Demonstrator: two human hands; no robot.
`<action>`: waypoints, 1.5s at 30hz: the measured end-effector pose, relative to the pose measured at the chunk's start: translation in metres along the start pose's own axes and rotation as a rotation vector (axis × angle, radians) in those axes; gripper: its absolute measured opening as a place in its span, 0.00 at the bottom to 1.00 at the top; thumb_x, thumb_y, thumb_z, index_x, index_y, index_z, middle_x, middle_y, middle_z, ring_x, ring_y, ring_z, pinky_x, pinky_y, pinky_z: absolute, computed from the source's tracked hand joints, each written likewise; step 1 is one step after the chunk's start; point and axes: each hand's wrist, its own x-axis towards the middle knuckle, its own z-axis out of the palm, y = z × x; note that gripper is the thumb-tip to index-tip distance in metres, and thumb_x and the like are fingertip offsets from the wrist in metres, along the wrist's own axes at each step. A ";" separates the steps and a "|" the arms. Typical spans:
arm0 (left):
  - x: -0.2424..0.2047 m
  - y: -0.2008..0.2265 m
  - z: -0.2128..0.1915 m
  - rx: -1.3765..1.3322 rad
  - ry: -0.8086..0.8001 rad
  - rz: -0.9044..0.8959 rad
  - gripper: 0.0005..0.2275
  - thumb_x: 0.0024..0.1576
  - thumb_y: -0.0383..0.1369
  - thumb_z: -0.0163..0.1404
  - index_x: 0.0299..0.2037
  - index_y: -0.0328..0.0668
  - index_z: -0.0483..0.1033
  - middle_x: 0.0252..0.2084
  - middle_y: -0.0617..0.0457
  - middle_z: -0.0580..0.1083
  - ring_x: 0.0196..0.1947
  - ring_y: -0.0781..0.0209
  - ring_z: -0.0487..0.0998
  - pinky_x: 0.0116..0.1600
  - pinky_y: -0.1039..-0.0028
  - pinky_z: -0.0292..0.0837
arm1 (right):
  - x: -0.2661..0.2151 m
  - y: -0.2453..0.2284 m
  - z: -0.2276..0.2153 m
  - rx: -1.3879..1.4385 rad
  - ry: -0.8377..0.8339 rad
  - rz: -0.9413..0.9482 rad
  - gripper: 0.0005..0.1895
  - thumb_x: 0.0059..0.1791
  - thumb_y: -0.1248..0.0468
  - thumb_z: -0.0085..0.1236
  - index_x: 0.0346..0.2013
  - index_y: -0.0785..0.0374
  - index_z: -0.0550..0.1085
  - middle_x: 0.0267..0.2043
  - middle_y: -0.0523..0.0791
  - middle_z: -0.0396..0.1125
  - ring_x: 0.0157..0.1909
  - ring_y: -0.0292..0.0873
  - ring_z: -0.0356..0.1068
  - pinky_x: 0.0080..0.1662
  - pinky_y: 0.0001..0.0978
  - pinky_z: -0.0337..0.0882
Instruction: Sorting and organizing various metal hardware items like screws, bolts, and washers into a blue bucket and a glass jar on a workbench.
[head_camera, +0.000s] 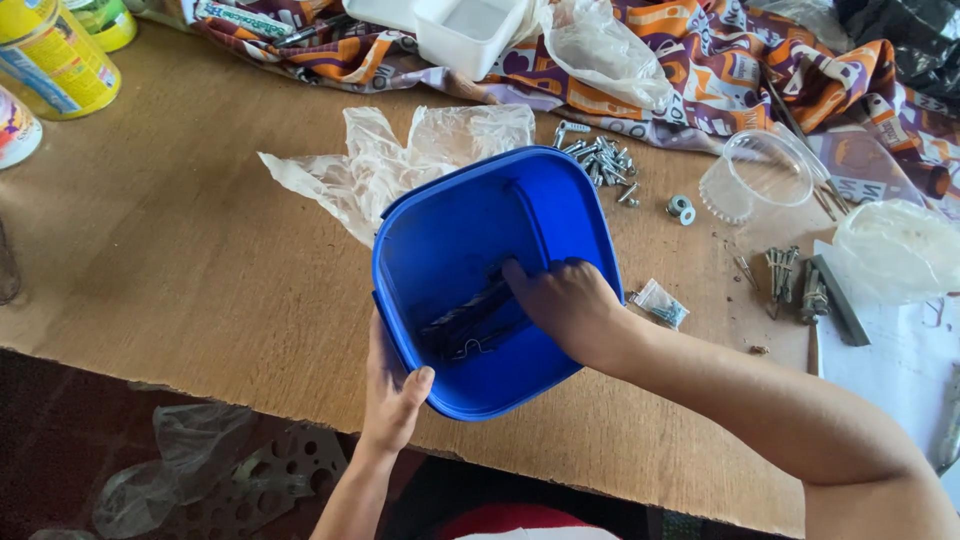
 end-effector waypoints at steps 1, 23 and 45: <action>0.000 -0.001 0.000 0.010 -0.005 0.007 0.42 0.57 0.54 0.54 0.74 0.42 0.45 0.69 0.38 0.62 0.69 0.42 0.67 0.68 0.49 0.71 | 0.002 -0.001 0.004 0.002 -0.002 0.029 0.26 0.47 0.62 0.58 0.60 0.55 0.65 0.16 0.40 0.70 0.18 0.47 0.73 0.24 0.41 0.71; -0.001 0.002 0.000 -0.018 0.006 -0.003 0.43 0.58 0.56 0.54 0.75 0.42 0.44 0.72 0.38 0.60 0.71 0.41 0.64 0.71 0.48 0.68 | -0.009 0.015 -0.079 0.252 -0.500 0.052 0.22 0.54 0.69 0.45 0.64 0.56 0.63 0.46 0.46 0.72 0.40 0.45 0.77 0.35 0.36 0.82; -0.001 -0.016 -0.004 0.041 0.069 0.041 0.44 0.52 0.50 0.56 0.76 0.43 0.47 0.66 0.36 0.66 0.65 0.42 0.68 0.67 0.45 0.65 | -0.035 0.014 -0.025 0.098 0.007 -0.268 0.09 0.44 0.71 0.57 0.29 0.50 0.77 0.27 0.38 0.71 0.30 0.43 0.73 0.35 0.31 0.70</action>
